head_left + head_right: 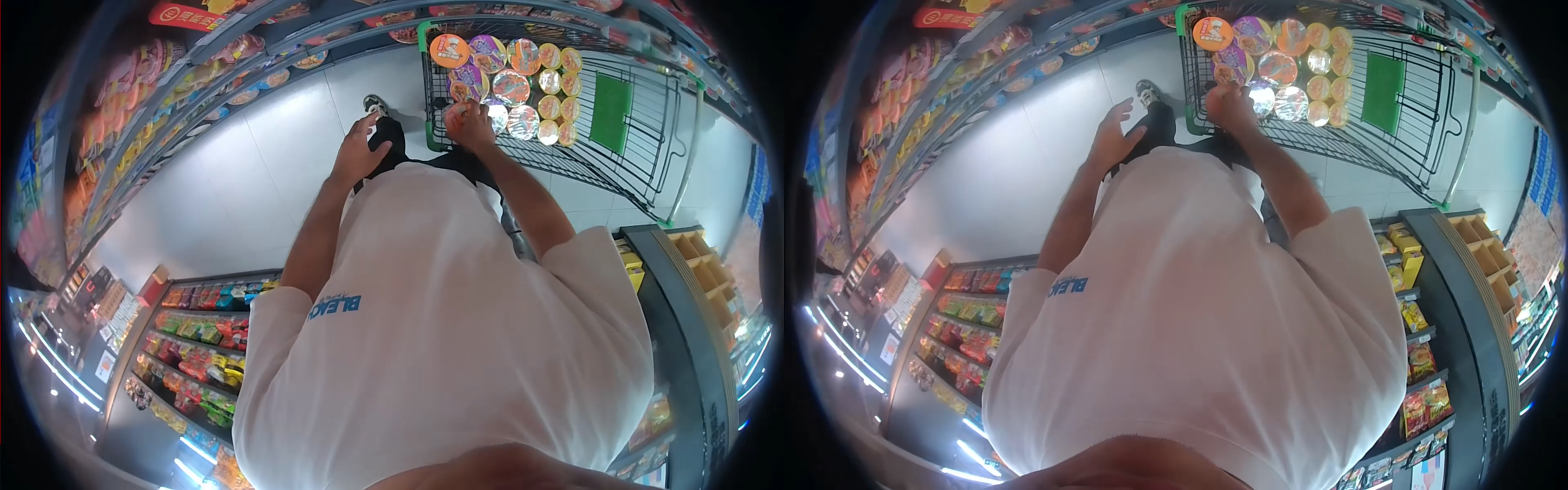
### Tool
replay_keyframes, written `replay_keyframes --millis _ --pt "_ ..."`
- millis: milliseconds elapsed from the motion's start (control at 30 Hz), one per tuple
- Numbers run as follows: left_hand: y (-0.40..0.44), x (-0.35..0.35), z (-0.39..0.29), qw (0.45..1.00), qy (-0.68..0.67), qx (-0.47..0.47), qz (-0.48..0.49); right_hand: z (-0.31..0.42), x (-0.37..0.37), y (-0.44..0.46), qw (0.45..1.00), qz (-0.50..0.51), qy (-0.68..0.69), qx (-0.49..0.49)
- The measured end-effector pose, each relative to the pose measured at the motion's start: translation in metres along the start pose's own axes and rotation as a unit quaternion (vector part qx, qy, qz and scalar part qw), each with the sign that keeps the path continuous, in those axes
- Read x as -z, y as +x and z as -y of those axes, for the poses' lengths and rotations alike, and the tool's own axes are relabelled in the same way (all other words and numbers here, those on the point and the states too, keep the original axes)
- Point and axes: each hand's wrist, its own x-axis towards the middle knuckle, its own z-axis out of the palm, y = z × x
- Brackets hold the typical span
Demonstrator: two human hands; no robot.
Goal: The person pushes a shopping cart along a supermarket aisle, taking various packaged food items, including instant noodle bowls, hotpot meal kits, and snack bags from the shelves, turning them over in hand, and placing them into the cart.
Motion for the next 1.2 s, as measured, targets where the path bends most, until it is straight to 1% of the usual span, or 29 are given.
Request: replay_keyframes --millis 67,133,200,233,300,333,400,533,600,633,667,733,867,900,967,1000,1067,1133,1200 --pt "-0.001 0.005 -0.002 1.0 0.007 0.02 -0.001 -0.01 -0.025 0.013 0.999 0.003 -0.004 -0.036" --pt "-0.005 0.008 -0.003 0.998 0.008 0.058 0.011 -0.014 -0.043 0.02 0.998 0.023 -0.015 -0.051" --pt "-0.008 0.011 0.0 0.998 0.014 0.063 0.015 -0.013 -0.045 0.022 0.995 0.057 -0.083 -0.022" --pt "-0.009 0.012 0.001 0.998 0.016 0.066 0.014 -0.012 -0.046 0.025 0.995 0.059 -0.08 -0.023" --pt "-0.012 0.014 0.005 0.997 0.024 0.07 0.016 -0.008 -0.046 0.029 0.988 0.099 -0.117 -0.021" --pt "-0.012 0.015 0.007 0.997 0.031 0.073 0.015 -0.009 -0.05 0.031 0.988 0.101 -0.115 -0.022" --pt "-0.015 0.016 0.009 0.996 0.041 0.075 0.017 -0.017 -0.063 0.038 0.983 0.09 -0.16 -0.018" --pt "-0.019 0.019 0.016 0.995 0.052 0.082 0.028 -0.038 -0.095 0.049 0.981 0.063 -0.18 -0.02" --pt "-0.021 0.019 0.023 0.995 0.054 0.08 0.035 -0.035 -0.099 0.05 0.978 0.017 -0.206 0.014" --pt "-0.023 0.02 0.026 0.995 0.05 0.079 0.04 -0.035 -0.1 0.051 0.979 0.044 -0.197 -0.006" --pt "-0.023 0.021 0.027 0.994 0.054 0.079 0.045 -0.033 -0.101 0.049 0.98 0.046 -0.193 -0.01" --pt "-0.02 0.022 0.029 0.992 0.075 0.076 0.061 -0.032 -0.101 0.048 0.979 0.033 -0.2 -0.01" --pt "-0.013 0.025 0.026 0.992 0.073 0.08 0.07 -0.029 -0.11 0.049 0.981 0.012 -0.19 -0.029" --pt "-0.011 0.024 0.026 0.993 0.074 0.068 0.065 -0.026 -0.108 0.048 0.982 0.014 -0.187 -0.031" --pt "-0.011 0.023 0.024 0.993 0.075 0.056 0.066 -0.02 -0.097 0.049 0.962 0.082 -0.259 -0.037" --pt "-0.008 0.023 0.023 0.992 0.083 0.052 0.076 -0.018 -0.098 0.049 0.962 0.08 -0.257 -0.04" --pt "-0.004 0.025 0.022 0.991 0.093 0.042 0.088 -0.012 -0.095 0.051 0.965 0.088 -0.233 -0.087" --pt "0.0 0.027 0.023 0.988 0.106 0.035 0.103 -0.003 -0.087 0.048 0.961 0.093 -0.241 -0.095" --pt "0.004 0.03 0.021 0.989 0.105 0.03 0.097 -0.001 -0.09 0.049 0.958 0.102 -0.249 -0.102"
